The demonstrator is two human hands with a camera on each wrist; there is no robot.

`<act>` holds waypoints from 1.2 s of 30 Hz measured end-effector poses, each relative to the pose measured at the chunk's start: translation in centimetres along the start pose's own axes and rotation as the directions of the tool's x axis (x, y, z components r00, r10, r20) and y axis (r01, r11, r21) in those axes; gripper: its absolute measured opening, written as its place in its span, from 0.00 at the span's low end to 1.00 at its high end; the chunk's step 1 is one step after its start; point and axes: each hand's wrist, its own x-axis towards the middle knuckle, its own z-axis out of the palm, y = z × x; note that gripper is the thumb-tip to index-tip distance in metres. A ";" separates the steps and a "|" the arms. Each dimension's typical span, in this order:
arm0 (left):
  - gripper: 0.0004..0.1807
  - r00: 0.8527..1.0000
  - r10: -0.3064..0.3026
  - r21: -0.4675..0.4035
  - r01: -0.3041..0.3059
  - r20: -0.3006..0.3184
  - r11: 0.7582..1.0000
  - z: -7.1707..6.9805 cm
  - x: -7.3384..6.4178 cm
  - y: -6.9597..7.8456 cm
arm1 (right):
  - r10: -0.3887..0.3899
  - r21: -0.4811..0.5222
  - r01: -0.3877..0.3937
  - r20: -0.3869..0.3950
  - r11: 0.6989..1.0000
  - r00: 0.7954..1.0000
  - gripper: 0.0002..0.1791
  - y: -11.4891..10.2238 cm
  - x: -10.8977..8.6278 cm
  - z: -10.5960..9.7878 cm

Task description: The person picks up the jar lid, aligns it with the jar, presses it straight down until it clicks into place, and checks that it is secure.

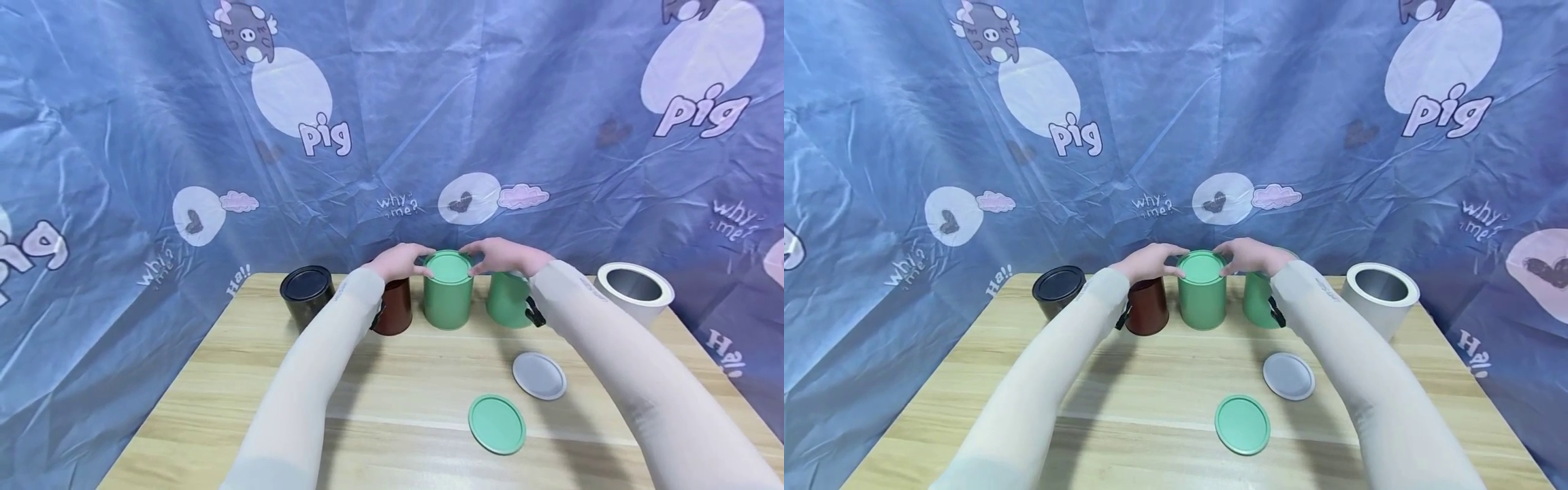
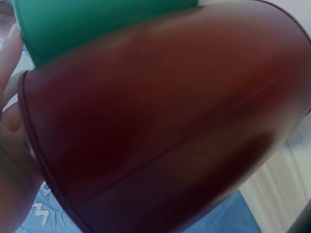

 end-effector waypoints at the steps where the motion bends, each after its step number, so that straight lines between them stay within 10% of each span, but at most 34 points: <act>1: 0.35 1.000 0.002 0.001 -0.002 -0.006 1.000 0.1 -0.2 0.1 | -0.007 -0.010 0.007 -0.008 1.000 1.000 0.34 0.0 -0.2 0.1; 12: 0.42 0.998 0.061 0.052 -0.060 -0.015 0.997 0.2 -3.0 1.9 | -0.179 -0.114 0.166 -0.111 0.979 0.978 0.41 -0.3 -3.7 1.1; 36: 0.41 0.974 0.226 0.317 -0.204 -0.034 0.926 2.7 -7.4 4.8 | -0.277 -0.172 0.239 -0.250 0.956 0.928 0.43 0.0 -11.3 3.9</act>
